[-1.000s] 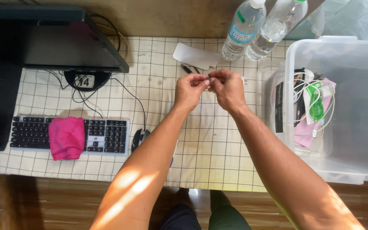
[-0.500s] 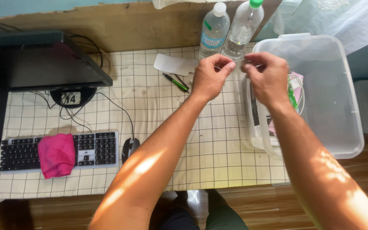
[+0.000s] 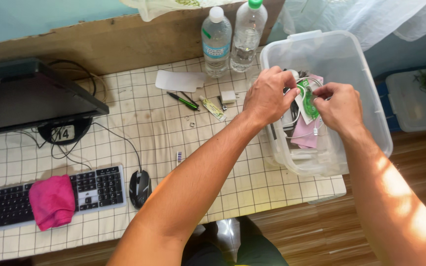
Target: The person places cables, stationery, coins, and accessories into a plastic storage container by hand. The person then wipes the desk with a cloth, seals the container with its lid, and picks up a toothbrush.
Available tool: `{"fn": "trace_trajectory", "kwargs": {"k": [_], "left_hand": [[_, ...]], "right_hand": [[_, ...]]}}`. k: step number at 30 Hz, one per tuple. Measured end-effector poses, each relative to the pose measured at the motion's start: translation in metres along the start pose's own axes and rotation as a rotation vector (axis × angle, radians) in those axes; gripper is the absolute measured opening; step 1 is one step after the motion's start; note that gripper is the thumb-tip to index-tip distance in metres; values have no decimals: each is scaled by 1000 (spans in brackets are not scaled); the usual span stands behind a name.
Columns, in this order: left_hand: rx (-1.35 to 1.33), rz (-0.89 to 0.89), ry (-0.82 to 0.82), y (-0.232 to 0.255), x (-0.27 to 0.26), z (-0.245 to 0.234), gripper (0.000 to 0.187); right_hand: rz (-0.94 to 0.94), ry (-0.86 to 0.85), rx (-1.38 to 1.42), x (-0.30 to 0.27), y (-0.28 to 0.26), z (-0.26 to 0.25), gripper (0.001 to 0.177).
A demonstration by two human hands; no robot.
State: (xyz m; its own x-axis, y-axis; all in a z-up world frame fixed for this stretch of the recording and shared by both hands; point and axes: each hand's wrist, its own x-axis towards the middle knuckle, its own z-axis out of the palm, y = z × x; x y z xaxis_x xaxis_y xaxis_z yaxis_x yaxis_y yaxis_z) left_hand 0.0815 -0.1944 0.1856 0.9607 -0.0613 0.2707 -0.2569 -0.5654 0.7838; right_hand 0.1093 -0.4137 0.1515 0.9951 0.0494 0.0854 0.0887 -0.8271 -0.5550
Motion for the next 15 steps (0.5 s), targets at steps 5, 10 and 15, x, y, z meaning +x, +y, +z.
{"fn": "trace_trajectory", "kwargs": {"k": [5,10,15], "left_hand": [[46,-34,-73,1,-5,7,14],[12,-42,9,-5,-10,-1,12],[9,-52,102,-30,-12,-18,11]], "right_hand": [[20,8,26,-2,-4,-6,24],[-64,37,109,2,-46,-13,24],[-124,-3,223,3,-100,6,23]]}}
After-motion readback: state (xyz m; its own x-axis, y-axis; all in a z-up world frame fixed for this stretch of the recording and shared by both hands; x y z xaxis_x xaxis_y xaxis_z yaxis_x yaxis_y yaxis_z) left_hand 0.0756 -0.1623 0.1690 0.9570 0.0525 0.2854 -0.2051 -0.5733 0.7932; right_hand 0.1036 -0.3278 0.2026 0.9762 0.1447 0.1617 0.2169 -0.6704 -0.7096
